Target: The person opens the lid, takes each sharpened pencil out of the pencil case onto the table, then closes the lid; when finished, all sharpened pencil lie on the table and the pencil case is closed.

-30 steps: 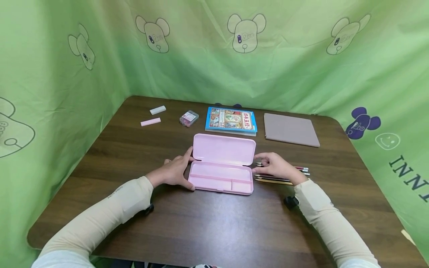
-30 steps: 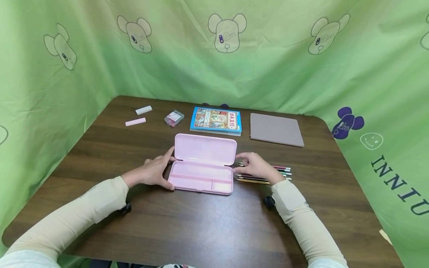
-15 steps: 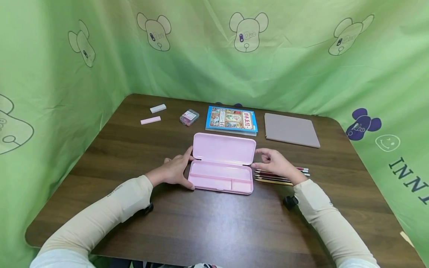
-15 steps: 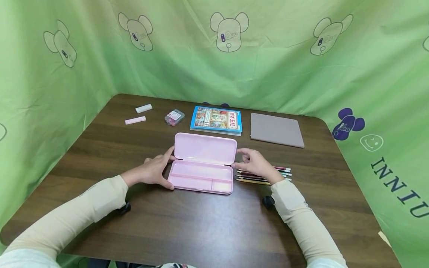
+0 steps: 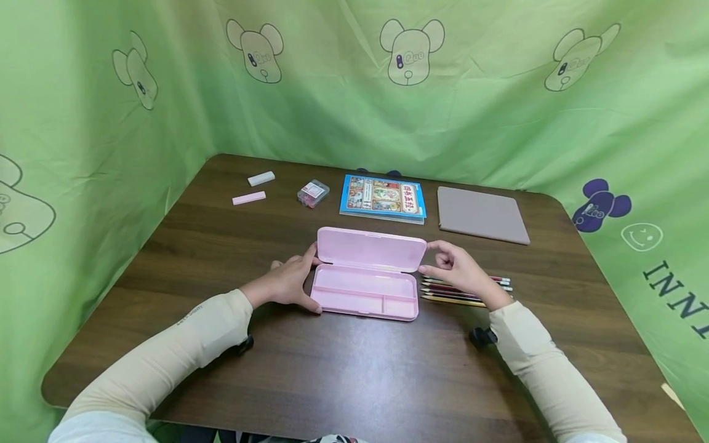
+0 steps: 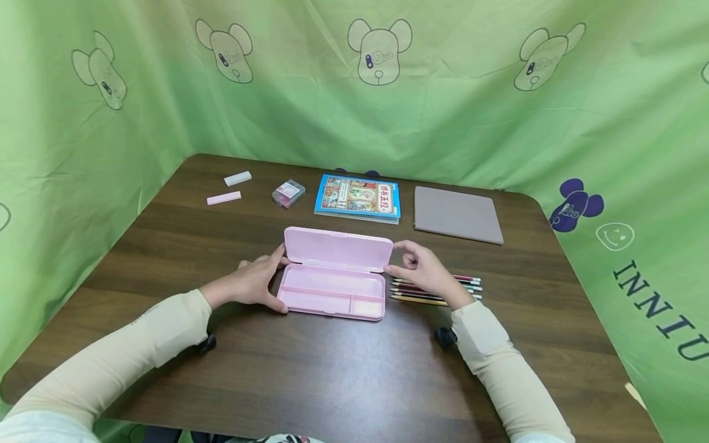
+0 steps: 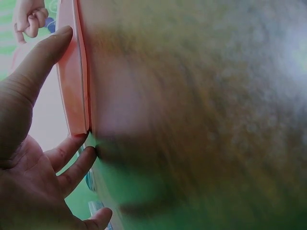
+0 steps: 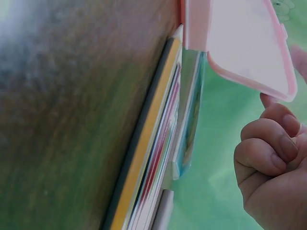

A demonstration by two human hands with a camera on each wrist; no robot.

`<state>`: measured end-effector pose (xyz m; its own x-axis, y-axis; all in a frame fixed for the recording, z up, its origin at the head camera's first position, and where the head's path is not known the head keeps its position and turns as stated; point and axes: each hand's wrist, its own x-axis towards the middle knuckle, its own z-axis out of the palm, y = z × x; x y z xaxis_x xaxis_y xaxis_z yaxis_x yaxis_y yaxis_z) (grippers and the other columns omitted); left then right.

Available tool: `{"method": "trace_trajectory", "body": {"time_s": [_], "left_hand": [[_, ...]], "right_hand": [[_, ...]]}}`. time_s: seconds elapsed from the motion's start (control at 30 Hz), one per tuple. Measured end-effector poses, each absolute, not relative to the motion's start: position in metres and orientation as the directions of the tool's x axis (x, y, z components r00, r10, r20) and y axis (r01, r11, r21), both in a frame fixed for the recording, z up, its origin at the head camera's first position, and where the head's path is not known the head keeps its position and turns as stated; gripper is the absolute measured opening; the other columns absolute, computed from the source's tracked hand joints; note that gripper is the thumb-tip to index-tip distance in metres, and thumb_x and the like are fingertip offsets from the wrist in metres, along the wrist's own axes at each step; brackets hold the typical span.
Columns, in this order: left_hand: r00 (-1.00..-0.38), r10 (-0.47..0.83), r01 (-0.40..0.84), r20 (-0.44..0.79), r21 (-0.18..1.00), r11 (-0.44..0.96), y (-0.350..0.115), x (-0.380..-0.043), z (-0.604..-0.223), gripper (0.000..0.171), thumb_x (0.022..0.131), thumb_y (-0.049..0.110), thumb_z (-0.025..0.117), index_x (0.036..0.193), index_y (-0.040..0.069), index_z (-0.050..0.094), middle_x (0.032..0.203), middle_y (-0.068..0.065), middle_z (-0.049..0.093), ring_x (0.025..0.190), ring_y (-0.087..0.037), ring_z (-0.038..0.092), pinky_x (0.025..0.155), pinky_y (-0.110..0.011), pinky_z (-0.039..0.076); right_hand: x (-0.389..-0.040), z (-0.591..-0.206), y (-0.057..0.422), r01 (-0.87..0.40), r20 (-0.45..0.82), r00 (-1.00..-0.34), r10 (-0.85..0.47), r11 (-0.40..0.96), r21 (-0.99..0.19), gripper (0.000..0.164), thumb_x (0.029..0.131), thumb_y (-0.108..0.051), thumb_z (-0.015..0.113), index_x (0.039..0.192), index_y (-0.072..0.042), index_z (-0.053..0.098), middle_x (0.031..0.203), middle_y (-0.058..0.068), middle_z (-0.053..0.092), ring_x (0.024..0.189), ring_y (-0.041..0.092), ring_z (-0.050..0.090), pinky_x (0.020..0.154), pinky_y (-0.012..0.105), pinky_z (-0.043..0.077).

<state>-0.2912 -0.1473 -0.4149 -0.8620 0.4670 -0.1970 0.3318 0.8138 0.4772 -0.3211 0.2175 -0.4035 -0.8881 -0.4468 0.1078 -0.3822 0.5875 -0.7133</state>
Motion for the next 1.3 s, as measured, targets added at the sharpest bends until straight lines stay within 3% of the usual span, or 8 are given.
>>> {"method": "trace_trajectory", "body": {"time_s": [0.37,0.57,0.67,0.8,0.9,1.1,1.3], "left_hand": [[-0.867,0.456,0.335,-0.198,0.446,0.830,-0.150,-0.290,-0.413,0.118,0.059,0.051,0.082,0.144,0.004,0.016,0.139,-0.007,0.046,0.125,-0.028,0.039,0.085,-0.054,0.029],[-0.869,0.449,0.308,-0.210,0.479,0.822,-0.153,-0.288,-0.415,0.114,0.059,0.049,0.082,0.146,0.010,0.019,0.140,-0.009,0.045,0.127,-0.032,0.038,0.087,-0.058,0.029],[-0.858,0.464,0.305,-0.219,0.510,0.804,-0.154,-0.288,-0.414,0.112,0.061,0.049,0.082,0.146,0.011,0.020,0.142,-0.010,0.041,0.128,-0.034,0.035,0.089,-0.060,0.027],[-0.831,0.506,0.328,-0.231,0.530,0.782,-0.156,-0.288,-0.412,0.111,0.064,0.050,0.080,0.147,0.010,0.017,0.148,-0.011,0.034,0.131,-0.036,0.031,0.094,-0.064,0.025],[-0.802,0.542,0.356,-0.249,0.529,0.770,-0.158,-0.288,-0.409,0.112,0.067,0.051,0.077,0.148,0.008,0.014,0.150,-0.013,0.028,0.134,-0.037,0.028,0.096,-0.067,0.023],[-0.763,0.570,0.358,-0.306,0.534,0.766,-0.154,-0.288,-0.406,0.112,0.070,0.057,0.071,0.150,0.011,0.008,0.154,-0.011,0.018,0.139,-0.035,0.018,0.102,-0.065,0.018],[-0.769,0.577,0.411,-0.275,0.477,0.776,-0.140,-0.286,-0.404,0.103,0.075,0.060,0.066,0.149,0.009,0.014,0.155,-0.009,0.016,0.141,-0.032,0.016,0.103,-0.063,0.019]], "right_hand": [[-0.308,-0.403,0.217,-0.484,0.192,-0.831,-0.523,0.508,-0.713,0.028,0.081,-0.004,0.069,0.107,0.000,0.062,0.064,-0.005,0.040,0.055,0.002,0.035,0.051,0.022,0.032],[-0.305,-0.407,0.212,-0.584,0.265,-0.781,-0.566,0.511,-0.631,0.018,0.082,-0.007,0.068,0.099,-0.009,0.069,0.079,0.000,0.053,0.067,0.009,0.045,0.058,0.023,0.038],[-0.303,-0.406,0.209,-0.600,0.254,-0.770,-0.586,0.528,-0.601,0.017,0.082,-0.014,0.069,0.099,-0.013,0.070,0.093,0.003,0.057,0.081,0.015,0.052,0.068,0.028,0.043],[-0.300,-0.407,0.206,-0.617,0.208,-0.748,-0.630,0.547,-0.566,0.025,0.080,-0.022,0.073,0.103,-0.014,0.069,0.110,0.007,0.058,0.101,0.022,0.055,0.086,0.042,0.044],[-0.297,-0.407,0.203,-0.614,0.144,-0.738,-0.660,0.567,-0.549,0.037,0.076,-0.030,0.075,0.109,-0.014,0.068,0.118,0.011,0.057,0.108,0.026,0.054,0.091,0.048,0.042],[-0.292,-0.404,0.195,-0.569,0.009,-0.749,-0.663,0.636,-0.521,0.059,0.071,-0.043,0.076,0.120,-0.012,0.062,0.128,0.013,0.051,0.116,0.031,0.050,0.096,0.051,0.039],[-0.288,-0.407,0.191,-0.564,-0.036,-0.753,-0.657,0.671,-0.481,0.066,0.070,-0.045,0.077,0.125,-0.014,0.058,0.133,0.012,0.047,0.119,0.032,0.047,0.096,0.051,0.038]]}}
